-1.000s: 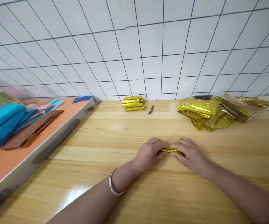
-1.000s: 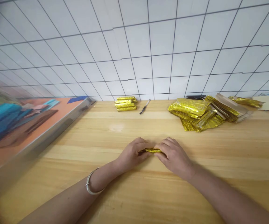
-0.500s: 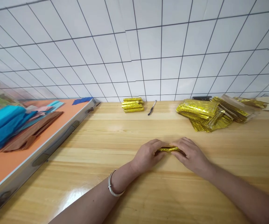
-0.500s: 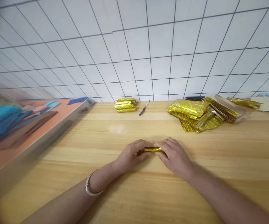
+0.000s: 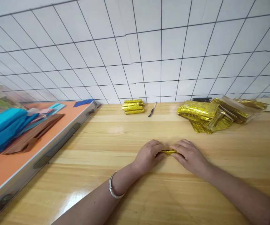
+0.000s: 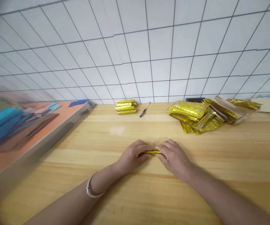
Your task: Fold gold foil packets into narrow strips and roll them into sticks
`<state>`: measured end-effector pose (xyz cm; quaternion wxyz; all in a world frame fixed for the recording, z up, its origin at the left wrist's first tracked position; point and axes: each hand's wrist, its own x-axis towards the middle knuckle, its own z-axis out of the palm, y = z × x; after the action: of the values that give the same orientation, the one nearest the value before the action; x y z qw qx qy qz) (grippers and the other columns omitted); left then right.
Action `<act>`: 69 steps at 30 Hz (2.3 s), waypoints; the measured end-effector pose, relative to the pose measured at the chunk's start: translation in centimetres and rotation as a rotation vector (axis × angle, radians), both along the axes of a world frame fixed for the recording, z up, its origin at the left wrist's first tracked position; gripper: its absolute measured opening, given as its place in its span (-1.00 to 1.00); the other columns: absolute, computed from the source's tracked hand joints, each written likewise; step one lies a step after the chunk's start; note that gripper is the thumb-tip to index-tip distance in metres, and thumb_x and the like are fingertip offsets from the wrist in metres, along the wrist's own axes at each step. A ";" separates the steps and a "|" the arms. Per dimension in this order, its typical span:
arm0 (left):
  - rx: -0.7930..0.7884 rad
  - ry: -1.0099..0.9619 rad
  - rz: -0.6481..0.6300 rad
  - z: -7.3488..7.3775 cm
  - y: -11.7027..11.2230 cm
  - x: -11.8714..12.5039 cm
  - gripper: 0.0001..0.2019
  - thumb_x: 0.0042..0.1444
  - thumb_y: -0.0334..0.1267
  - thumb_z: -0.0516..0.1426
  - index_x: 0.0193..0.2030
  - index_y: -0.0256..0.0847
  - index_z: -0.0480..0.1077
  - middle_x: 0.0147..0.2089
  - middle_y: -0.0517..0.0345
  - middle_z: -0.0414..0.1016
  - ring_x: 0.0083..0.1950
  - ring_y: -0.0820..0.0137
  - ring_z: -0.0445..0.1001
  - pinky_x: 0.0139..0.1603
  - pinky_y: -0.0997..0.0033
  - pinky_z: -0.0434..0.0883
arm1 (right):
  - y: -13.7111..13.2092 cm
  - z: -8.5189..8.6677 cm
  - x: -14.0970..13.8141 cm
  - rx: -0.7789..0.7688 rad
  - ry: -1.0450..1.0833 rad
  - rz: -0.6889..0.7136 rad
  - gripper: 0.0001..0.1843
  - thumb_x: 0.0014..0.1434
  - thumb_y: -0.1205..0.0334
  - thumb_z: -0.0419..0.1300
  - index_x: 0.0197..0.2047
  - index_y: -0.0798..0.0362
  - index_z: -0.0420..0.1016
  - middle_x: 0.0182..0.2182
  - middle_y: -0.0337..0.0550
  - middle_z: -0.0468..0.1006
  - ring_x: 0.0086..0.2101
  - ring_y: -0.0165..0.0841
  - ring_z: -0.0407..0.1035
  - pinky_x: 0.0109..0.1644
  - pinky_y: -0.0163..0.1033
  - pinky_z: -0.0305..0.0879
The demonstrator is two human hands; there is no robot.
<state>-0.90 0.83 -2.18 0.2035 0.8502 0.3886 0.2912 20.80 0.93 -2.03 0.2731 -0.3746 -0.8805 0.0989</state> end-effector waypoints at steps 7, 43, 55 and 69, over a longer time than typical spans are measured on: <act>-0.103 -0.141 0.074 0.9 -0.2 -0.1 -0.71 0.12 -0.22 0.16 -0.01 -0.17 0.40 -0.12 0.03 0.43 -0.11 0.34 0.40 -0.10 0.37 0.39 | 0.0 0.6 0.3 0.033 0.124 -0.013 -0.77 0.19 0.31 0.12 -0.07 -0.04 0.43 -0.25 -0.08 0.49 -0.20 -0.24 0.32 -0.10 -0.06 0.32; -0.801 -0.989 0.515 1.4 0.0 0.2 -0.63 -0.10 -0.01 0.28 -0.34 -0.29 0.37 -0.59 0.34 0.10 -0.57 0.61 0.05 -0.58 0.57 -0.04 | -0.1 1.3 0.7 -0.188 0.563 -0.334 -0.81 0.21 0.10 0.11 -0.16 0.00 0.38 -0.32 -0.21 0.37 -0.32 -0.37 0.27 -0.22 -0.24 0.22; -0.737 -0.968 0.492 1.6 -0.1 0.6 -0.66 -0.12 -0.06 0.30 -0.34 -0.29 0.40 -0.53 0.30 0.22 -0.53 0.61 0.10 -0.54 0.57 0.03 | -0.3 2.0 0.4 -0.696 0.833 -0.337 -0.68 0.11 -0.04 0.19 -0.34 0.07 0.44 -0.42 -0.26 0.34 -0.35 -0.39 0.19 -0.27 -0.30 0.12; -0.893 -1.074 0.296 1.2 0.4 0.0 -0.68 -0.10 -0.09 0.30 -0.43 -0.27 0.31 -0.46 0.29 0.25 -0.49 0.60 0.19 -0.44 0.56 0.17 | -0.4 1.6 0.4 -0.939 1.035 -0.277 -0.72 0.05 0.03 0.28 -0.43 0.08 0.42 -0.53 -0.33 0.29 -0.45 -0.48 0.11 -0.34 -0.34 0.06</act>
<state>-0.95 1.28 -1.00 0.6540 0.3631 0.4279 0.5073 21.18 0.54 -0.39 0.4759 -0.4662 -0.4465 0.5973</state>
